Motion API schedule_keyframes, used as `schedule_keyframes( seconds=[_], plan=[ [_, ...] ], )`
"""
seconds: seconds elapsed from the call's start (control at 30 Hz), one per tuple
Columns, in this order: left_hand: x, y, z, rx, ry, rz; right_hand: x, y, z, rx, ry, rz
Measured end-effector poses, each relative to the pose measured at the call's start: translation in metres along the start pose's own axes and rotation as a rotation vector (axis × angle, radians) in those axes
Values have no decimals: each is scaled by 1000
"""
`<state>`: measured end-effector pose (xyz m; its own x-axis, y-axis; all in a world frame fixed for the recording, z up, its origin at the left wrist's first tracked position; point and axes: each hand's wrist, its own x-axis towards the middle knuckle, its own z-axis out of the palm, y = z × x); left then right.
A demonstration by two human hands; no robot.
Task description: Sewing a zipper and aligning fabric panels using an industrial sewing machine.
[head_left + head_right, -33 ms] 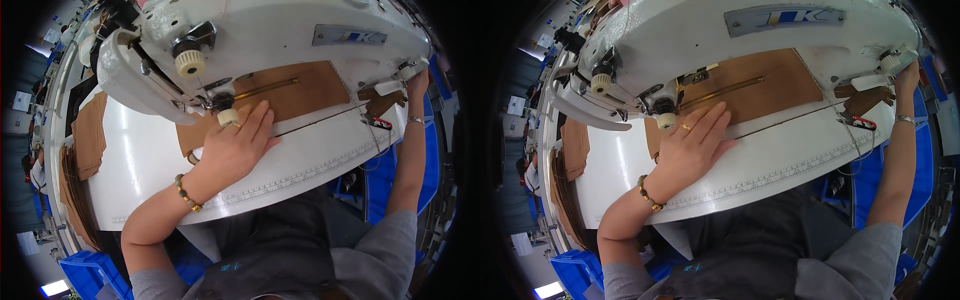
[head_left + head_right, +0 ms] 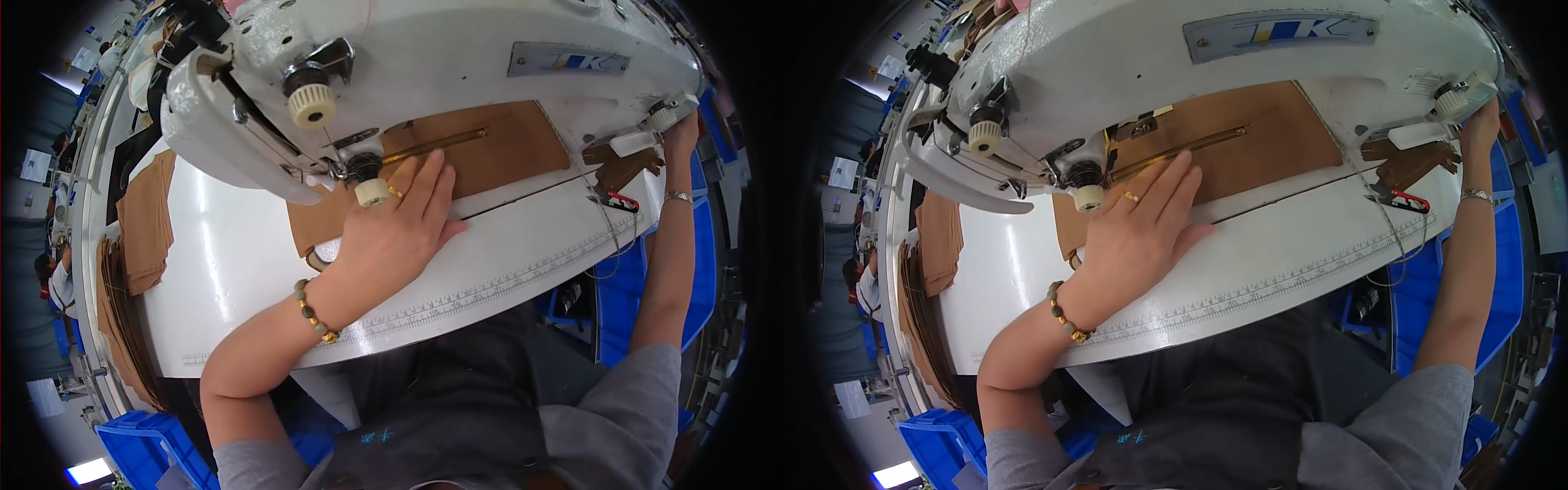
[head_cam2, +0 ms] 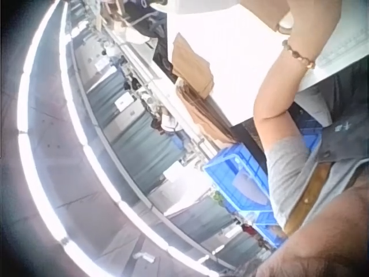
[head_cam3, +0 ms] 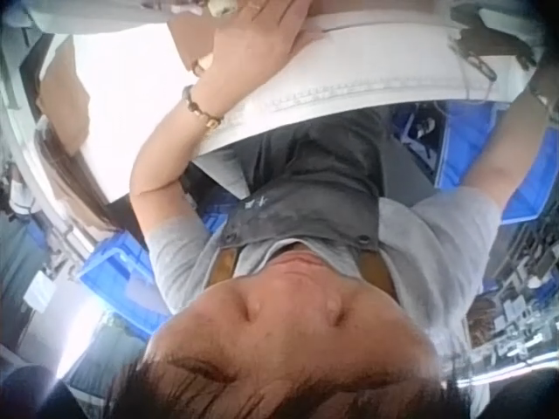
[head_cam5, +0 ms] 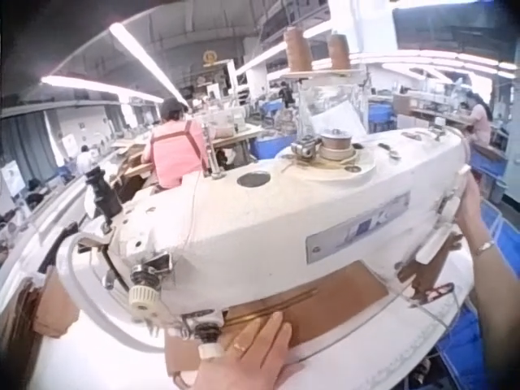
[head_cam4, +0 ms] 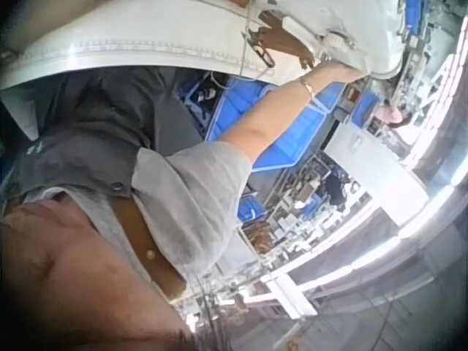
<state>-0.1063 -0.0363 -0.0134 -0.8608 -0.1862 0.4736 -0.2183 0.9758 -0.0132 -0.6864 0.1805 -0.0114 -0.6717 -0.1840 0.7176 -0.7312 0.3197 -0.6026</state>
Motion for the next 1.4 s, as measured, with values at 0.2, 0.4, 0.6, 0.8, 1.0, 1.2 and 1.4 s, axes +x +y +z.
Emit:
schedule_keyframes(
  seconds=[0.2, 0.4, 0.6, 0.8, 1.0, 1.2, 1.4],
  plan=[
    [15, 8, 11, -68, -65, -161, -40, -58, -28, 110, 106, 162],
    [-50, 20, -40, -207, -203, -40, -126, -202, -43, 153, 6, -584],
    [-83, -18, -50, -263, -152, 95, -214, -331, 30, 276, -894, -915],
    [-85, -36, -49, -119, -115, -287, -261, -369, 91, 277, -998, -976],
    [-86, -27, -39, -191, -170, -403, -268, -372, 95, 254, -1003, -994],
    [-84, -25, -39, -165, -209, -390, -269, -367, 97, 251, -993, -1011],
    [-80, -27, -39, -117, -259, -305, -271, -366, 99, 261, -1011, -996]
  ],
)
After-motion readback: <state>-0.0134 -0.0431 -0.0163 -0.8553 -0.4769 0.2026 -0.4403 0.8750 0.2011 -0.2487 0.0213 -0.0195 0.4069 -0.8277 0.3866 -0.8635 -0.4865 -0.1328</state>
